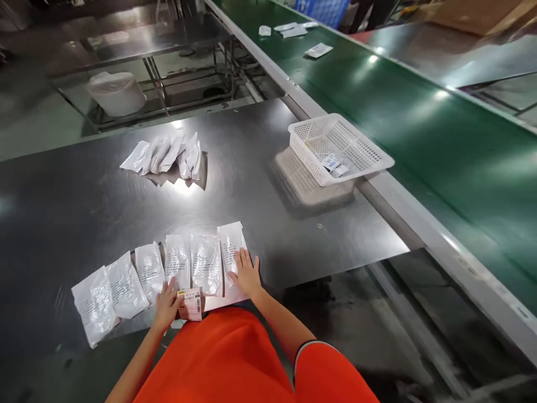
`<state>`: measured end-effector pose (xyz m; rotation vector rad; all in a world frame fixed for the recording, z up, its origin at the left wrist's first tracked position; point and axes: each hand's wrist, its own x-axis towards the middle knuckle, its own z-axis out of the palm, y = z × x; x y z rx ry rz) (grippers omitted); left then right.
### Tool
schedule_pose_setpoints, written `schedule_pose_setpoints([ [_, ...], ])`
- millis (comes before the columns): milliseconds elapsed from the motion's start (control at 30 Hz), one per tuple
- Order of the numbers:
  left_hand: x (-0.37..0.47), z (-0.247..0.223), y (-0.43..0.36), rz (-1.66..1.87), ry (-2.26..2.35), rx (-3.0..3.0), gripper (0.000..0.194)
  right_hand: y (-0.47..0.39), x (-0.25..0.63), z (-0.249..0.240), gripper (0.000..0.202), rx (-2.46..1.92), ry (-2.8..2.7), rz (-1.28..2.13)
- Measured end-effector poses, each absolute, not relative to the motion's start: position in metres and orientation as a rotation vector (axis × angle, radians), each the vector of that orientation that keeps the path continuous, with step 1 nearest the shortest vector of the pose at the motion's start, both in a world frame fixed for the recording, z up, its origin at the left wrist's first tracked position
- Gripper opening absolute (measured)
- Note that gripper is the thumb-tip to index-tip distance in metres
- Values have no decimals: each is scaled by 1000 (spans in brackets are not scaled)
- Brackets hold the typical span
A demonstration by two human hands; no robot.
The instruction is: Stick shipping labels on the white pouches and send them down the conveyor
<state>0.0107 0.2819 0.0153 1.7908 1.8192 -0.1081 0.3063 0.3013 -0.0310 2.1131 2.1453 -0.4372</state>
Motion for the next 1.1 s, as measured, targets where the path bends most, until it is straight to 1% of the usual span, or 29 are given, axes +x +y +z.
schedule_pose_setpoints([
  [67, 9, 11, 283, -144, 1798, 1792, 25, 287, 307, -37, 66, 2138, 2150, -345],
  [167, 17, 5, 283, -100, 1768, 1893, 23, 276, 310, -38, 63, 2140, 2192, -236],
  [300, 23, 3, 280, -54, 1757, 1923, 25, 299, 300, -27, 68, 2149, 2303, -124],
  [400, 19, 4, 279, -75, 1746, 1910, 22, 333, 288, -21, 69, 2034, 2425, -183],
  [567, 13, 16, 288, -199, 1693, 1903, 25, 368, 297, -22, 66, 2050, 2346, -364],
  [700, 23, 39, 300, -220, 1712, 1894, 23, 389, 313, -17, 57, 2039, 2372, -456],
  [833, 49, 54, 306, -127, 1422, 1995, 20, 408, 307, -14, 56, 2022, 2354, -384],
  [900, 63, 53, 307, -159, 1298, 1994, 19, 413, 299, -14, 55, 1988, 2352, -312],
  [967, 74, 47, 308, -201, 1274, 1951, 21, 418, 294, -15, 54, 1940, 2366, -281],
  [1100, 82, 36, 309, -83, 1330, 1762, 17, 440, 295, -11, 53, 1906, 2340, -412],
])
